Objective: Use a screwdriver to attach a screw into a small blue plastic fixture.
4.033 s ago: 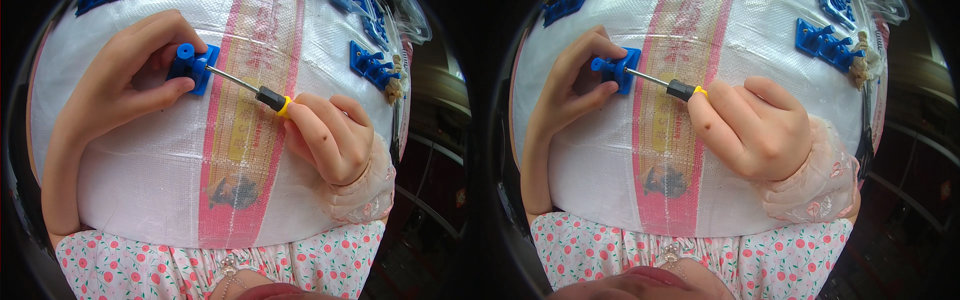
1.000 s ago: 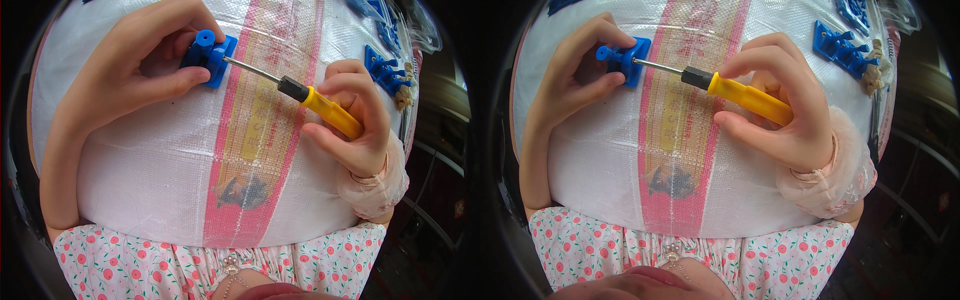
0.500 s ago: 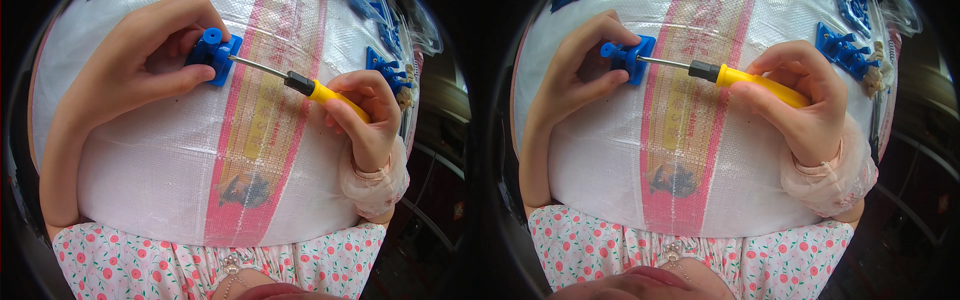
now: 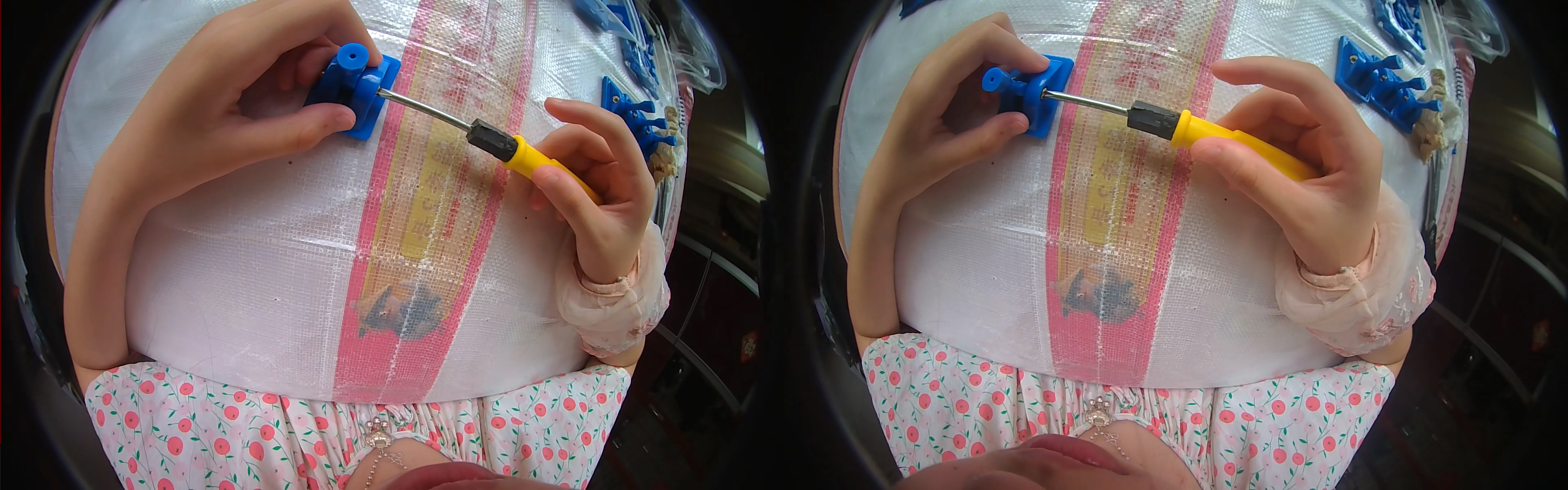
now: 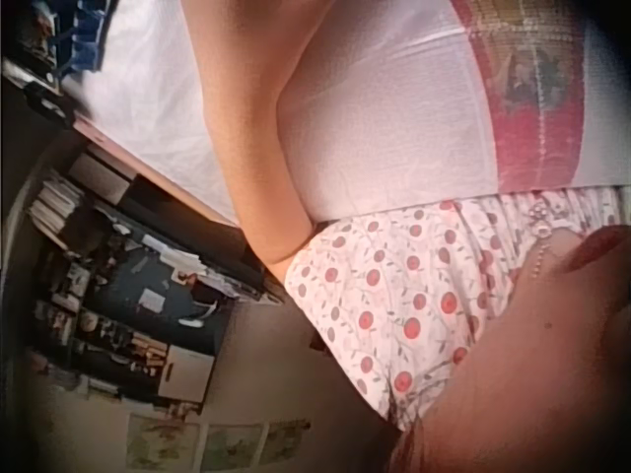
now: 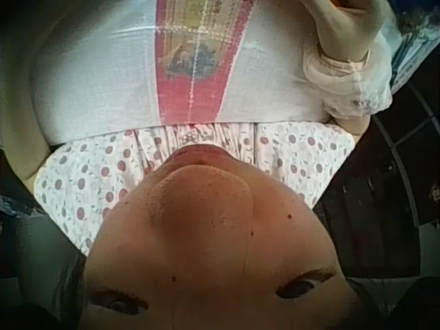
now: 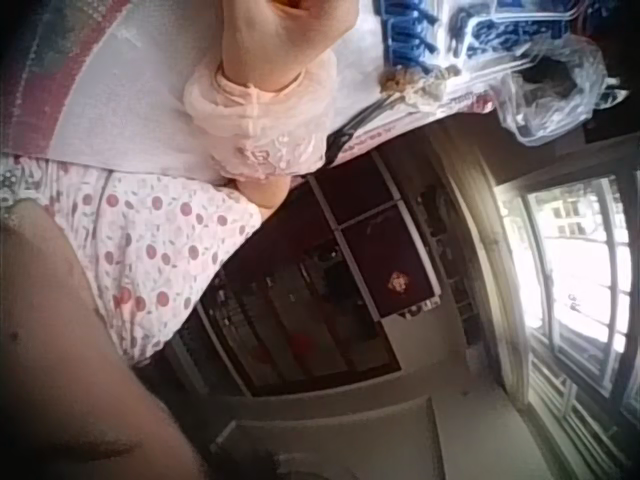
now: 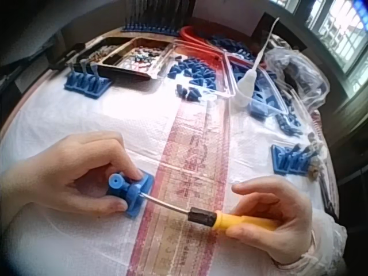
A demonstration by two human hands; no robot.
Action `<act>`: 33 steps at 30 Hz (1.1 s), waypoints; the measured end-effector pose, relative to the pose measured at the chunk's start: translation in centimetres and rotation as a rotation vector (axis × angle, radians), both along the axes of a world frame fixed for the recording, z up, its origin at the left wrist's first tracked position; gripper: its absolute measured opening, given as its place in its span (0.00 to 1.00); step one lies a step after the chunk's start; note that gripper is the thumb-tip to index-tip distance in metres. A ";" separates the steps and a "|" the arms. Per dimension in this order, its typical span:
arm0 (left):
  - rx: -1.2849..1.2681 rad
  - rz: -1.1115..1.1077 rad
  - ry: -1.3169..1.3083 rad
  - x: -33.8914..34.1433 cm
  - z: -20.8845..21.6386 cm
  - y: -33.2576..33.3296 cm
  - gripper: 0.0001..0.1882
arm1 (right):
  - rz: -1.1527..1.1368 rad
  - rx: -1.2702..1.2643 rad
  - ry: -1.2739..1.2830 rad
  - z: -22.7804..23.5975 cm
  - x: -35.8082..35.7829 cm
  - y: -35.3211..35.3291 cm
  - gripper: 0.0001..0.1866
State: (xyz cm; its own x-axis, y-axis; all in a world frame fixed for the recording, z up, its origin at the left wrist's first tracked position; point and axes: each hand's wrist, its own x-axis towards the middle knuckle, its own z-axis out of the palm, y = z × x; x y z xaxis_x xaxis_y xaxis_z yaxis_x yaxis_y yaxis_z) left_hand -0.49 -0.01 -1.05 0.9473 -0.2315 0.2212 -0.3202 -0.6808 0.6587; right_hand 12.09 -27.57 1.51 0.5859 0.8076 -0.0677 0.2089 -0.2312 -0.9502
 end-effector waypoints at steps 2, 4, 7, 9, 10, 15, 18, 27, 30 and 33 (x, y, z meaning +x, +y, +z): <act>-0.003 -0.016 0.001 0.1 0.3 0.0 0.17 | 0.055 0.025 -0.048 -0.3 0.4 -0.3 0.27; 0.006 -0.020 -0.009 0.2 0.2 0.0 0.17 | 0.105 0.081 -0.120 -0.7 0.7 -0.3 0.27; 0.003 -0.010 -0.003 0.1 0.0 0.0 0.17 | 0.184 0.152 -0.283 -1.1 0.8 0.2 0.24; -0.001 -0.004 0.004 0.1 0.0 0.0 0.18 | 0.236 0.141 -0.358 -1.2 1.1 0.1 0.22; 0.000 -0.004 0.005 0.1 0.1 0.0 0.18 | 0.249 0.140 -0.373 -1.2 1.2 0.0 0.21; 0.000 -0.007 -0.013 0.1 0.2 -0.1 0.17 | 0.092 0.048 -0.143 -0.7 0.6 -0.5 0.17; -0.008 -0.014 -0.026 0.2 0.1 -0.1 0.17 | 0.067 0.002 -0.115 -0.3 0.4 -0.4 0.16; 0.000 -0.012 -0.008 0.1 0.1 0.0 0.17 | 0.214 0.160 -0.329 -1.3 1.2 0.1 0.20; -0.011 -0.002 0.003 0.1 -0.1 0.0 0.17 | 0.206 0.186 -0.281 -1.6 1.3 -0.1 0.19; -0.007 0.007 0.015 -0.1 0.0 0.0 0.17 | 0.079 0.093 -0.094 -0.8 0.6 -0.3 0.16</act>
State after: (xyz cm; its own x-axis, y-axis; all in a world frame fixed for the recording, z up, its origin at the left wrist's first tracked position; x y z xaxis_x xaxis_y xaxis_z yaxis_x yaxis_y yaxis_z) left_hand -0.57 -0.04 -1.07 0.9522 -0.2233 0.2084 -0.3053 -0.6781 0.6685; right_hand 12.65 -27.83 0.66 0.5201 0.8518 0.0621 0.3122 -0.1220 -0.9421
